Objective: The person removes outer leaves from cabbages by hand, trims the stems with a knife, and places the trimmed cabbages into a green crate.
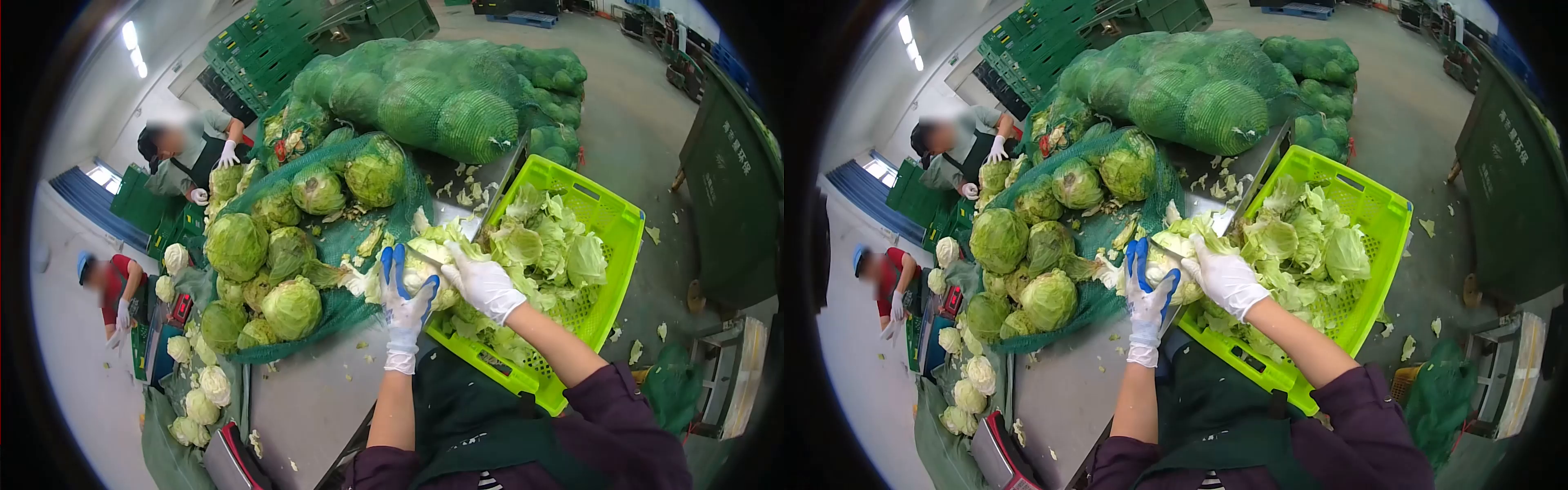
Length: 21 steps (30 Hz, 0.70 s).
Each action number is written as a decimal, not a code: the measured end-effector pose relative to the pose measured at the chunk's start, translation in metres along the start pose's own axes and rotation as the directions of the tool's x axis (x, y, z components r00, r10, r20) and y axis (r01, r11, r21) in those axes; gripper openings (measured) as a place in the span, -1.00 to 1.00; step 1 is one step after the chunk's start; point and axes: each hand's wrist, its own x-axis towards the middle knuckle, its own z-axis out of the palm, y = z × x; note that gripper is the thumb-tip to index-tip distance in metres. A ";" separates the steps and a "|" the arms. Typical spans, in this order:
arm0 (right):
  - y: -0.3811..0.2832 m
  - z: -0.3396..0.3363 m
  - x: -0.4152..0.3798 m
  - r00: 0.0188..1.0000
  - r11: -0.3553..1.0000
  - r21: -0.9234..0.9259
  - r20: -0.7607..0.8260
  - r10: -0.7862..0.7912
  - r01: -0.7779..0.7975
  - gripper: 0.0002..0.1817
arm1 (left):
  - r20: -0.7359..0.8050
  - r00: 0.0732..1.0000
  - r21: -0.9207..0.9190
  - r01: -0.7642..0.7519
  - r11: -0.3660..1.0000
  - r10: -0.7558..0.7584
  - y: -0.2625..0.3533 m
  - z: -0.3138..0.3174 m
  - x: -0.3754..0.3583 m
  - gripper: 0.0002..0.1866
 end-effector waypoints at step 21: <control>0.120 0.050 0.089 0.912 0.906 0.190 -0.093 0.399 -0.377 -0.53 | -0.005 0.993 0.081 -0.115 0.990 0.116 -0.015 -0.022 -0.020 -0.27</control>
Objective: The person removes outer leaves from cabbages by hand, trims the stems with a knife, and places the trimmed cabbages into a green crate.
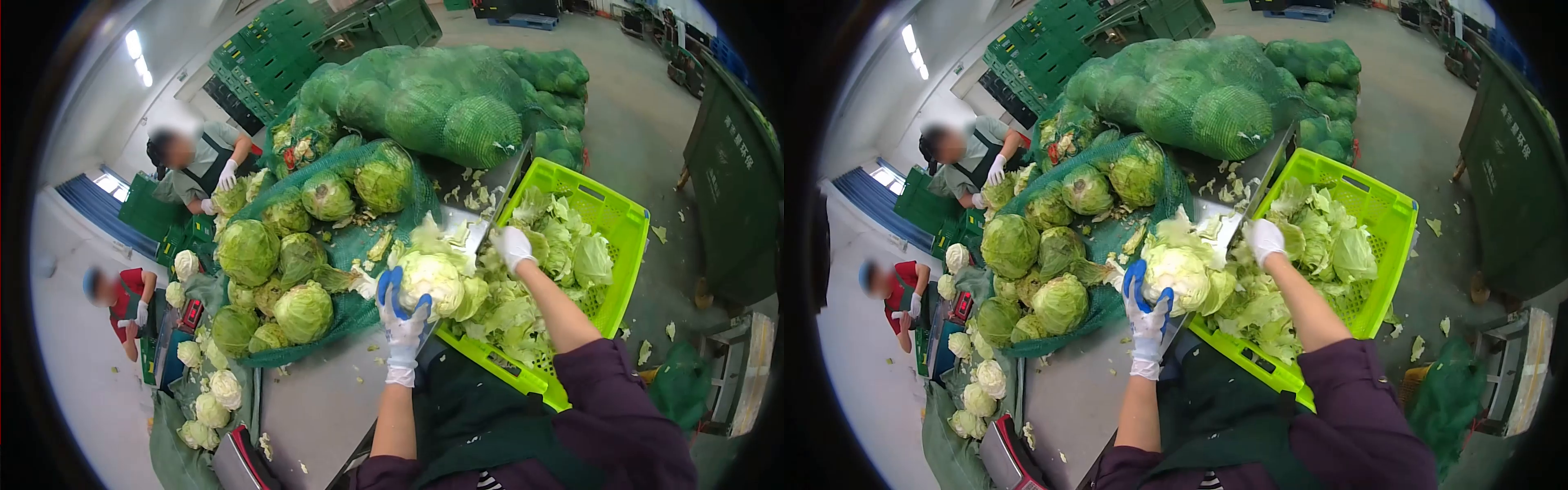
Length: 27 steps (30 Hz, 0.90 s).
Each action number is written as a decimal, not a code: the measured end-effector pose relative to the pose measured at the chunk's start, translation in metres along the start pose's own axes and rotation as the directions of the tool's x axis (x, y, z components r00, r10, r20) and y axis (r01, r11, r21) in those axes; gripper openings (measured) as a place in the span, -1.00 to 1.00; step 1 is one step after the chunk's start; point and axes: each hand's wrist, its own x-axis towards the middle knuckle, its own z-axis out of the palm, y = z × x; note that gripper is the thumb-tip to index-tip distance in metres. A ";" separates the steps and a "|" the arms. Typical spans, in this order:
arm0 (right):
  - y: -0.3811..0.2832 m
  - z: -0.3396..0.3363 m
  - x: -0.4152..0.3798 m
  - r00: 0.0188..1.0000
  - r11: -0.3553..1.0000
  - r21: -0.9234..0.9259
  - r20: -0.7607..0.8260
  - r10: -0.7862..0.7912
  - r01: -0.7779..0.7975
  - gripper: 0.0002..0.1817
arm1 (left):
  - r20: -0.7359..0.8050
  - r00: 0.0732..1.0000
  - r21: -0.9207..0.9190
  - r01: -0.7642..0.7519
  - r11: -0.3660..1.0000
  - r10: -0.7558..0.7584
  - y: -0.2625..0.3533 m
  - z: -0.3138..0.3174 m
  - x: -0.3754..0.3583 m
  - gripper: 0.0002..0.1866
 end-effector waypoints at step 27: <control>-0.095 -0.033 -0.109 0.951 0.955 0.154 0.144 -0.275 0.253 -0.05 | 0.119 0.976 0.025 0.180 0.983 -0.182 0.000 -0.031 0.032 -0.51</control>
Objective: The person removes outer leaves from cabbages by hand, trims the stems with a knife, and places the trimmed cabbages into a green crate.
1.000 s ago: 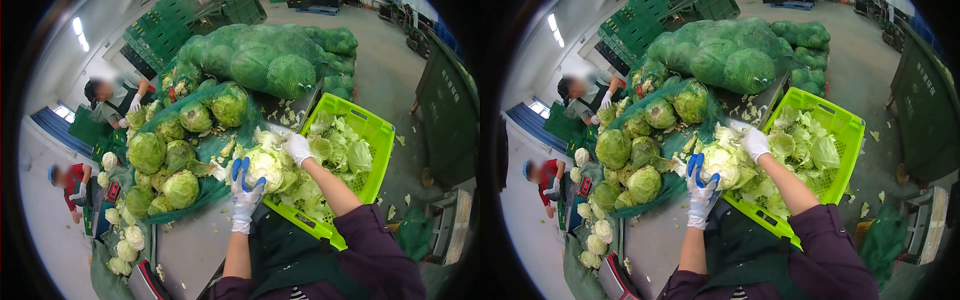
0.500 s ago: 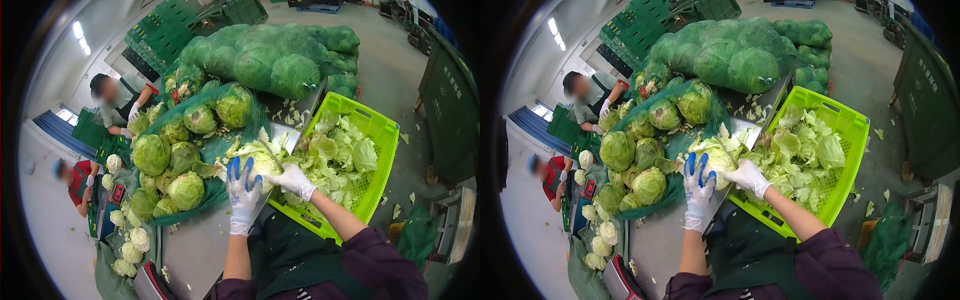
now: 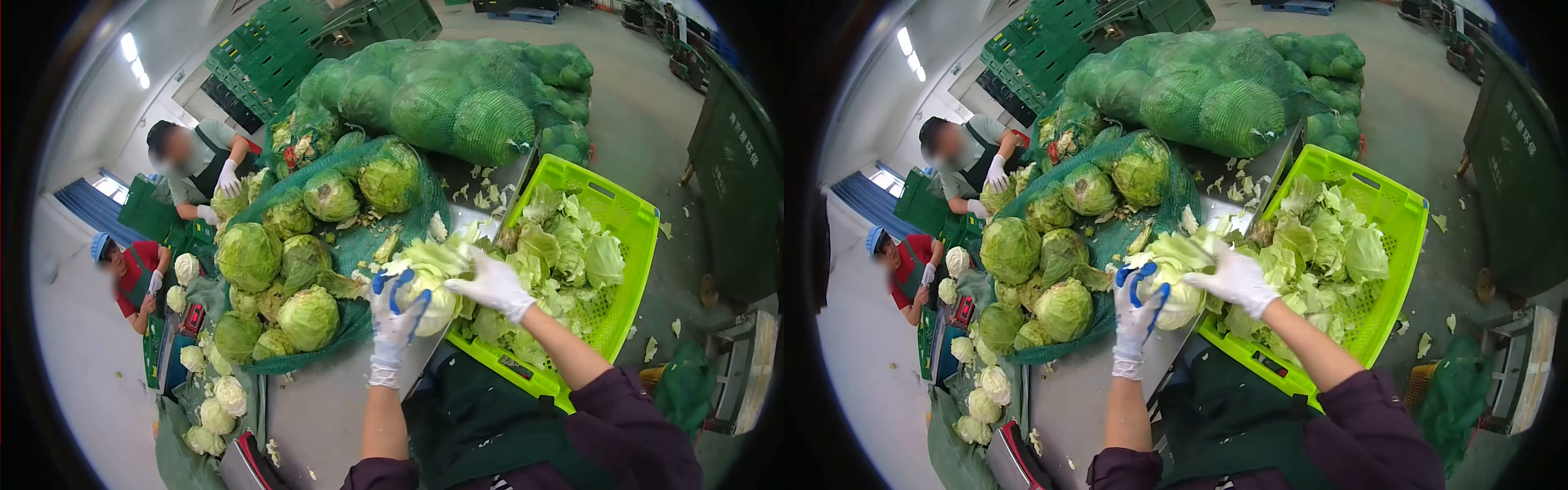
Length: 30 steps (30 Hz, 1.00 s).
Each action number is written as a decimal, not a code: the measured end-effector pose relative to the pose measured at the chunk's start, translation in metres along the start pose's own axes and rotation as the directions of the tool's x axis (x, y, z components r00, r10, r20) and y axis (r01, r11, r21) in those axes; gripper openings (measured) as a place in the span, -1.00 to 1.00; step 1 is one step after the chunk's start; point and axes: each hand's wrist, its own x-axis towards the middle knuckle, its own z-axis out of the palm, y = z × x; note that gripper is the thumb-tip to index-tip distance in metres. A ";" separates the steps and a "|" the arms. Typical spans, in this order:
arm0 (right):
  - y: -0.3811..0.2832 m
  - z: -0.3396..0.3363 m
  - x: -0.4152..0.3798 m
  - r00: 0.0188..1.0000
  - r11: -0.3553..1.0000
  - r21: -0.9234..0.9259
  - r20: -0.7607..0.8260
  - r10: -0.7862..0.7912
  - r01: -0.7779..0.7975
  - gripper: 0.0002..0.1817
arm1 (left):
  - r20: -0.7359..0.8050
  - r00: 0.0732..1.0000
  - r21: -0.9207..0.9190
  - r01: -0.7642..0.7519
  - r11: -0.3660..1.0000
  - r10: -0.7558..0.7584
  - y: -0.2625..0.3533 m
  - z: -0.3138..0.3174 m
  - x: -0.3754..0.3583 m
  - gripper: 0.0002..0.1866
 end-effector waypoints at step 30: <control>-0.032 0.046 0.047 0.984 0.972 -0.171 0.108 -0.143 0.160 -0.46 | 0.044 0.971 0.371 -0.235 0.898 0.236 0.019 0.004 -0.056 -0.17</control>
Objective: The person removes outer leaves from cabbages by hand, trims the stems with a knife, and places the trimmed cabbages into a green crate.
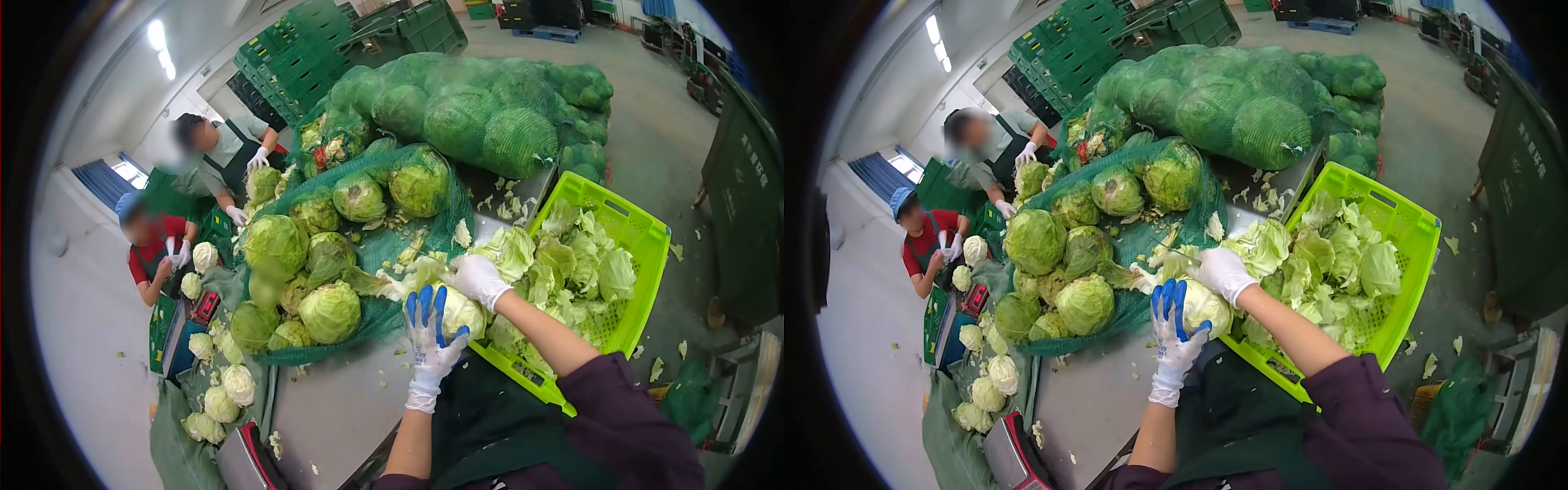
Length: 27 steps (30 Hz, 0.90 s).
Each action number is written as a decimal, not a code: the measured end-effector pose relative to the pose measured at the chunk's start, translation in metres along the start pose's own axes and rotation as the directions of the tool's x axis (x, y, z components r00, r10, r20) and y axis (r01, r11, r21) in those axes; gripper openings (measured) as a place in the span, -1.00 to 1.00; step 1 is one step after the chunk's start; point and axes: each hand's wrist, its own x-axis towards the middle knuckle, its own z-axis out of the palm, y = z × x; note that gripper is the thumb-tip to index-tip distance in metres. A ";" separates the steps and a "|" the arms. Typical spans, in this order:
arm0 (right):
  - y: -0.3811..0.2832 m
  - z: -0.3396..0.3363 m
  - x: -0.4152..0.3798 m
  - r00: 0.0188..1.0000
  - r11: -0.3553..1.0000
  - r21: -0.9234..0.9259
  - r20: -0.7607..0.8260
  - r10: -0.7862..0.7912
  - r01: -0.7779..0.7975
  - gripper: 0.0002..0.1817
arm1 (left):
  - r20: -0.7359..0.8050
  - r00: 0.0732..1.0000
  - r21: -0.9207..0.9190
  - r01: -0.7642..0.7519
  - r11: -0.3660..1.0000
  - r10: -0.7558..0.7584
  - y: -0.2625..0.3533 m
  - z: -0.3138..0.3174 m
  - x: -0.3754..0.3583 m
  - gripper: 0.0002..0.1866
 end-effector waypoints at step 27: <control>0.154 0.004 -0.037 0.801 0.867 -0.136 -0.471 0.369 -0.479 -0.55 | 0.059 0.767 -0.975 0.182 0.129 -0.639 -0.028 -0.016 -0.035 -0.15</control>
